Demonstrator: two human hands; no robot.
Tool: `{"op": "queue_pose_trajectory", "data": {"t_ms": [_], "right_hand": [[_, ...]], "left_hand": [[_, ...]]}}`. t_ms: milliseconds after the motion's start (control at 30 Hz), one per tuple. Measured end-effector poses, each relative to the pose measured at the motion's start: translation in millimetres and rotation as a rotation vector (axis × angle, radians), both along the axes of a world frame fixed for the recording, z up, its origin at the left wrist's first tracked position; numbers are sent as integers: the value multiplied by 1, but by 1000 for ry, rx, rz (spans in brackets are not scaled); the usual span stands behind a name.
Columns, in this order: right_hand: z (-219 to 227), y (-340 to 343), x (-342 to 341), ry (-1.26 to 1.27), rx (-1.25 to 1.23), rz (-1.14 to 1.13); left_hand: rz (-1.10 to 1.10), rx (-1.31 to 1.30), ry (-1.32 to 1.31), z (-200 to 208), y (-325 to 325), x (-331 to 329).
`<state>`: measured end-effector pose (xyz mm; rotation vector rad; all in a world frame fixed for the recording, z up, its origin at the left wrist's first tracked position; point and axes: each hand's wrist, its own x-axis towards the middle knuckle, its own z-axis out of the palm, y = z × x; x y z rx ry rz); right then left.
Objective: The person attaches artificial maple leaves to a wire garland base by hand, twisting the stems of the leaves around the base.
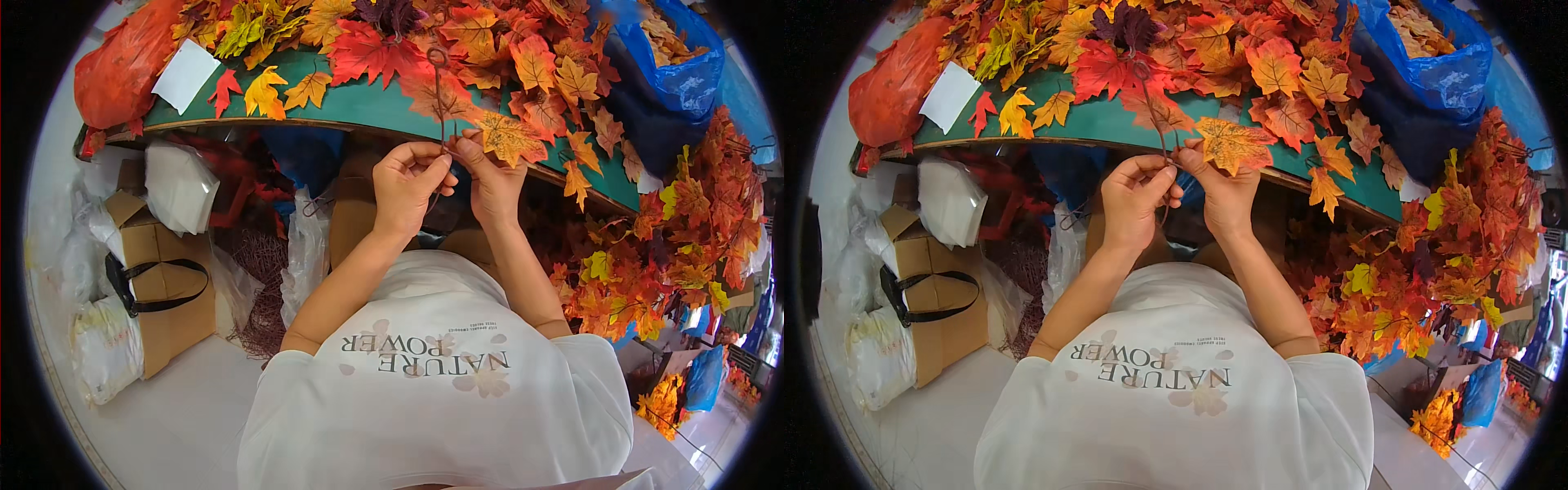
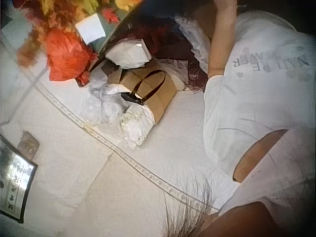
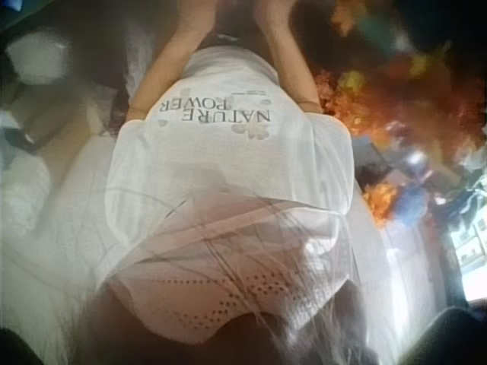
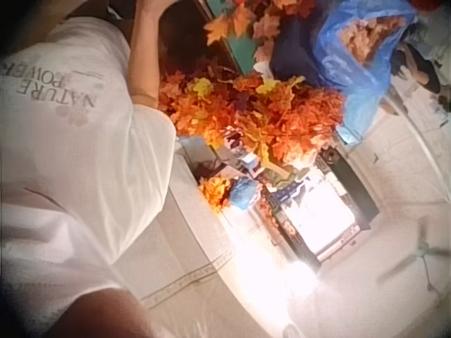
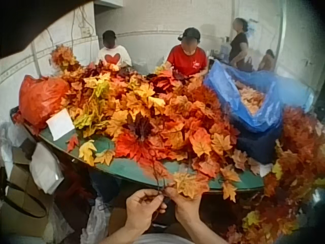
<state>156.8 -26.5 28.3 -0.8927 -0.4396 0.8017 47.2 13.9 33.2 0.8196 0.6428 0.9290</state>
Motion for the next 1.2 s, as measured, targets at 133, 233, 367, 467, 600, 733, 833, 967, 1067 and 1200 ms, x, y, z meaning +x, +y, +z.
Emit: {"op": "queue_pose_trajectory", "data": {"t_ms": [133, 233, 367, 467, 600, 733, 833, 967, 1067, 1200], "right_hand": [[-2, 1, -1, -67, 8, 33], [-5, 0, -3, -67, 14, 19], [-3, 1, -3, -82, 26, 6], [-5, 0, -2, -137, 21, 17], [-4, 0, 0, -126, 20, 35], [-6, 1, -4, -158, 6, 18], [-10, 0, -7, -132, 9, 14], [-14, -1, -9, -65, -37, 70], [-17, -4, -13, -6, -75, 194], [-17, 1, -13, -81, -192, 176]], "left_hand": [[15, -22, -26, -3, 1, -1], [4, -7, -14, -3, 0, -1], [2, -6, -3, -3, 1, -1], [2, -6, -2, -7, 2, -2], [4, 7, 6, -4, 1, -1], [5, -3, 8, -7, 1, 0], [-1, -5, -21, -9, 1, 0], [37, 37, -82, -15, 1, 1], [81, 87, -93, -25, 0, -2], [147, 153, -45, -28, 0, -6]]}}
